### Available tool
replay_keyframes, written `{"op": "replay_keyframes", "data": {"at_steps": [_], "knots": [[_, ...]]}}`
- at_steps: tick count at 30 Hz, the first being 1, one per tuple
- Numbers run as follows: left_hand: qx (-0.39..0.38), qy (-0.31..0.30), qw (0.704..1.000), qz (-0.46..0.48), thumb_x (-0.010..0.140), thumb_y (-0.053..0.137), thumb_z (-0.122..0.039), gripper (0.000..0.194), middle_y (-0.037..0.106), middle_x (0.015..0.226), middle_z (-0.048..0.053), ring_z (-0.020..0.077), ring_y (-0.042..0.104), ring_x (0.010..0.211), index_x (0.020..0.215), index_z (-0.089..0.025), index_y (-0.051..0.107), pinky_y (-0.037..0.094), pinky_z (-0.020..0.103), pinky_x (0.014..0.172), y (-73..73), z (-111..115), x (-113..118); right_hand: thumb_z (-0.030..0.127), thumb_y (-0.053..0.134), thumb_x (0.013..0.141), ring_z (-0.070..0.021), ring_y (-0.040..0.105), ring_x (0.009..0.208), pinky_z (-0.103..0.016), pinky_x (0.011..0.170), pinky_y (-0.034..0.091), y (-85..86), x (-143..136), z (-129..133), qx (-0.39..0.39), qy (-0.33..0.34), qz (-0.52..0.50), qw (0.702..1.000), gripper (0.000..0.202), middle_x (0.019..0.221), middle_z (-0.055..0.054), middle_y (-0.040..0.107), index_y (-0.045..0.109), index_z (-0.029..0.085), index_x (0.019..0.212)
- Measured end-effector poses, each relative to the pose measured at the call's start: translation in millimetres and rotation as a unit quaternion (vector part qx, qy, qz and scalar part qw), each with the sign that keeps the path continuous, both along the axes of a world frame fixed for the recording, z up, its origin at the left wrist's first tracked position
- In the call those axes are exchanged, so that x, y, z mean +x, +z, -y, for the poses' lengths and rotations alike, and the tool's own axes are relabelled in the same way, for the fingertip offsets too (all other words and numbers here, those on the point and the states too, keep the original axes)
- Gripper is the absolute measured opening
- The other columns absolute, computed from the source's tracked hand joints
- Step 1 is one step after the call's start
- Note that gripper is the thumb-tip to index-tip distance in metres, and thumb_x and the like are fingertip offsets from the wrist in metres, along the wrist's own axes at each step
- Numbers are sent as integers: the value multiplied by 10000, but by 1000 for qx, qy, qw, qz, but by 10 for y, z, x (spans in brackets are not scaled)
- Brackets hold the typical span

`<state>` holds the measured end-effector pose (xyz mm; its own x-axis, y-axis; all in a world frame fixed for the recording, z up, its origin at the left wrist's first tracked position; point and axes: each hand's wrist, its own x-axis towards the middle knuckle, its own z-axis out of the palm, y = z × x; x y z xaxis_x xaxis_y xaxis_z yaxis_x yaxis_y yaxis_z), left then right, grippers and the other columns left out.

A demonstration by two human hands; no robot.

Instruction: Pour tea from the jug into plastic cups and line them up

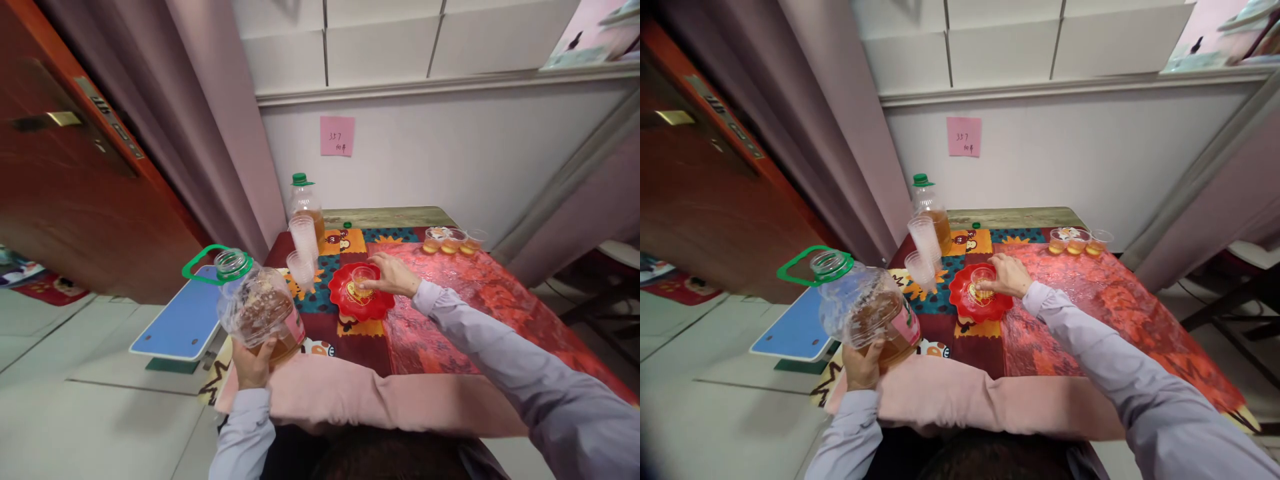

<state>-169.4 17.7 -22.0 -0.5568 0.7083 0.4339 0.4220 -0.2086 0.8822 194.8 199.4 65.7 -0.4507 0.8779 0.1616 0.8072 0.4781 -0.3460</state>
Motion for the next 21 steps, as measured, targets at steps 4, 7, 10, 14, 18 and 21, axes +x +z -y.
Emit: {"op": "replay_keyframes", "data": {"at_steps": [4, 7, 10, 14, 18, 21], "knots": [[12, -3, 1000, -12, 703, 819, -714, 1024, 646, 1435, 222, 388, 600, 1400, 1488, -127, 519, 415, 516, 1235, 22, 1, -1, 686, 831, 791, -455, 601, 1374, -666, 1205, 367, -40, -133, 20, -5, -11, 36, 999, 762, 1484, -259, 624, 703, 142, 1308], [14, 0, 1000, -15, 709, 823, -695, 993, 663, 1412, 216, 385, 629, 1359, 1474, -132, 535, 449, 518, 1206, 13, -10, -20, 638, 859, 786, -453, 590, 1387, -722, 1222, 299, -41, -182, 47, 4, -9, 35, 999, 700, 1510, -259, 609, 718, 147, 1265], [6, 9, 1000, -11, 698, 824, -703, 925, 699, 1334, 200, 394, 663, 1298, 1394, -138, 597, 466, 547, 1185, -9, -30, -47, 576, 889, 771, -440, 565, 1418, -736, 1238, 257, -53, -197, 80, 14, -1, 26, 1000, 657, 1532, -256, 591, 721, 156, 1247], [8, 18, 999, -28, 691, 825, -709, 951, 681, 1361, 173, 387, 600, 1392, 1432, -167, 576, 406, 531, 1241, -34, -41, -90, 502, 885, 771, -428, 548, 1435, -757, 1261, 172, -63, -212, 152, 60, 43, -11, 997, 592, 1522, -264, 593, 721, 150, 1218], [1, 29, 999, -39, 695, 822, -698, 913, 683, 1340, 178, 401, 582, 1401, 1389, -146, 602, 377, 559, 1254, -72, -41, -141, 592, 847, 782, -416, 543, 1437, -747, 1274, 127, -2, -177, 157, 98, 52, -74, 991, 588, 1513, -235, 602, 732, 181, 1186], [-6, 43, 998, -49, 697, 816, -696, 808, 704, 1266, 160, 405, 613, 1346, 1285, -166, 655, 388, 582, 1243, -81, -44, -154, 681, 792, 808, -402, 564, 1411, -733, 1252, 205, 83, -20, 6, 82, 9, -104, 991, 597, 1487, -220, 623, 746, 191, 1145]]}}
